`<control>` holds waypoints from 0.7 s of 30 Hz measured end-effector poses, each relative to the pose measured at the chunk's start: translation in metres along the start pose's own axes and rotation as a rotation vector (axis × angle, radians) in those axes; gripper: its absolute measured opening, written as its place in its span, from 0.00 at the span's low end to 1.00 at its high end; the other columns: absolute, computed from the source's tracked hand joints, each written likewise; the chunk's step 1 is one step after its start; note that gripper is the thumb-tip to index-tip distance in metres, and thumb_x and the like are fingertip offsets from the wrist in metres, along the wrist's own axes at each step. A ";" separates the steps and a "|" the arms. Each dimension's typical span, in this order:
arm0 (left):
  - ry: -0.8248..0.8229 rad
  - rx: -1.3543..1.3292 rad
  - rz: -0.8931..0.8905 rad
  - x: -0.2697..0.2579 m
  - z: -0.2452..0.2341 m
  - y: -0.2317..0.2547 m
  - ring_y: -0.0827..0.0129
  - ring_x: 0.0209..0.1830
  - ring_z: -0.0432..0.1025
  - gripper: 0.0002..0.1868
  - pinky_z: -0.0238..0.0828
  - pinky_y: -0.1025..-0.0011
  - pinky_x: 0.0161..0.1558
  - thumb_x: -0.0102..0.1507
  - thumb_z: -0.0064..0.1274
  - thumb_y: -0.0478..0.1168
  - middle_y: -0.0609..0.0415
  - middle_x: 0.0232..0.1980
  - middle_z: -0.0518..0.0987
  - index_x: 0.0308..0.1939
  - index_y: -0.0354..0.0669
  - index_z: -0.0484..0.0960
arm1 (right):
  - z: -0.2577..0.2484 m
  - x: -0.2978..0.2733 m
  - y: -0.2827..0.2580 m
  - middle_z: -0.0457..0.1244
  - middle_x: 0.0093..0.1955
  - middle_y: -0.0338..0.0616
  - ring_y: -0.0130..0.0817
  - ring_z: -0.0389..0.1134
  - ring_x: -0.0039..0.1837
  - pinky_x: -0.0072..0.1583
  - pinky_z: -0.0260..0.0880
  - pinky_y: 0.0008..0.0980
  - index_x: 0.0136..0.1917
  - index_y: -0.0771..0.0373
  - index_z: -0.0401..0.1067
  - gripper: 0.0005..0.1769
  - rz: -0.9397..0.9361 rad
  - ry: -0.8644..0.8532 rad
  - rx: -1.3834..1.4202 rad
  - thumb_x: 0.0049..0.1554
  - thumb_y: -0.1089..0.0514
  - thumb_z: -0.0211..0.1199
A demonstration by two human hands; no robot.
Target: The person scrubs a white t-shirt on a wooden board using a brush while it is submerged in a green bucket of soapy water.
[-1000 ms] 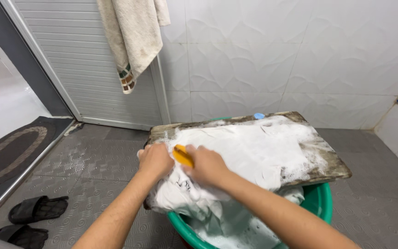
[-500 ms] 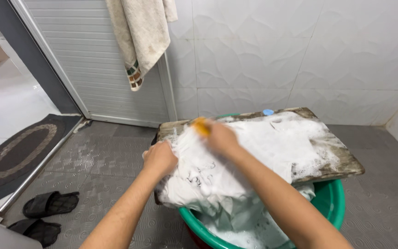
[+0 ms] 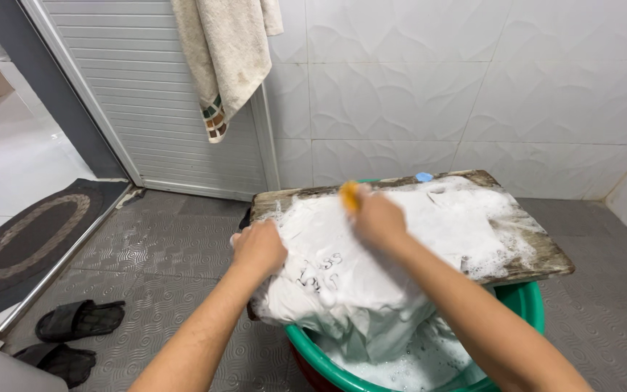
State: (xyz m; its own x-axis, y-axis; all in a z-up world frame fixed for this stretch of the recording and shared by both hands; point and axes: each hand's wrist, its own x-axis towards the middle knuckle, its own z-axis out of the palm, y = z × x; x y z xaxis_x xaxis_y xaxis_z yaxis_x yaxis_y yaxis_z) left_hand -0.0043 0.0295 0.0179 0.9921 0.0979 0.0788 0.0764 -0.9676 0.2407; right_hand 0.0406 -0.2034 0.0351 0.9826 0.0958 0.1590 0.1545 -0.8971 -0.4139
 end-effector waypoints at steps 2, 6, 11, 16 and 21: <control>0.007 0.019 0.013 0.001 0.000 0.003 0.47 0.58 0.75 0.18 0.66 0.48 0.59 0.59 0.50 0.37 0.40 0.55 0.81 0.53 0.37 0.80 | 0.023 -0.040 -0.010 0.66 0.55 0.57 0.55 0.70 0.55 0.57 0.69 0.51 0.68 0.55 0.66 0.28 -0.192 -0.082 -0.008 0.57 0.46 0.63; 0.085 0.056 0.082 -0.001 0.003 0.009 0.46 0.58 0.73 0.20 0.66 0.46 0.56 0.59 0.51 0.37 0.41 0.56 0.78 0.55 0.36 0.77 | 0.026 -0.050 0.011 0.68 0.52 0.55 0.54 0.70 0.54 0.57 0.69 0.49 0.68 0.55 0.68 0.32 -0.442 -0.167 0.122 0.52 0.49 0.66; 0.113 0.101 0.108 -0.011 0.001 0.019 0.45 0.59 0.70 0.21 0.64 0.47 0.57 0.60 0.50 0.35 0.40 0.59 0.75 0.57 0.36 0.75 | -0.037 -0.019 0.058 0.70 0.51 0.53 0.51 0.73 0.53 0.56 0.73 0.47 0.66 0.57 0.69 0.28 0.092 0.035 0.013 0.54 0.49 0.64; 0.126 0.158 0.256 -0.011 0.013 0.040 0.49 0.65 0.66 0.16 0.62 0.51 0.63 0.61 0.50 0.35 0.43 0.60 0.74 0.54 0.39 0.77 | -0.002 -0.081 0.042 0.68 0.55 0.51 0.50 0.71 0.57 0.58 0.70 0.48 0.69 0.51 0.65 0.31 -0.135 -0.115 -0.121 0.53 0.47 0.65; -0.026 -0.056 0.519 -0.011 0.037 0.055 0.46 0.71 0.58 0.25 0.57 0.48 0.66 0.64 0.48 0.45 0.41 0.72 0.65 0.64 0.42 0.72 | -0.047 -0.049 0.089 0.68 0.58 0.49 0.48 0.71 0.59 0.61 0.70 0.47 0.72 0.48 0.63 0.34 0.072 -0.127 -0.094 0.54 0.44 0.63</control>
State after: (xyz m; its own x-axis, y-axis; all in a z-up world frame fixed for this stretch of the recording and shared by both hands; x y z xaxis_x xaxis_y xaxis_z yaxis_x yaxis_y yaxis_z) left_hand -0.0069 -0.0338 -0.0052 0.9002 -0.3975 0.1779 -0.4306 -0.8733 0.2280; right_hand 0.0011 -0.3084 0.0323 0.9968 0.0783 0.0154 0.0789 -0.9395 -0.3334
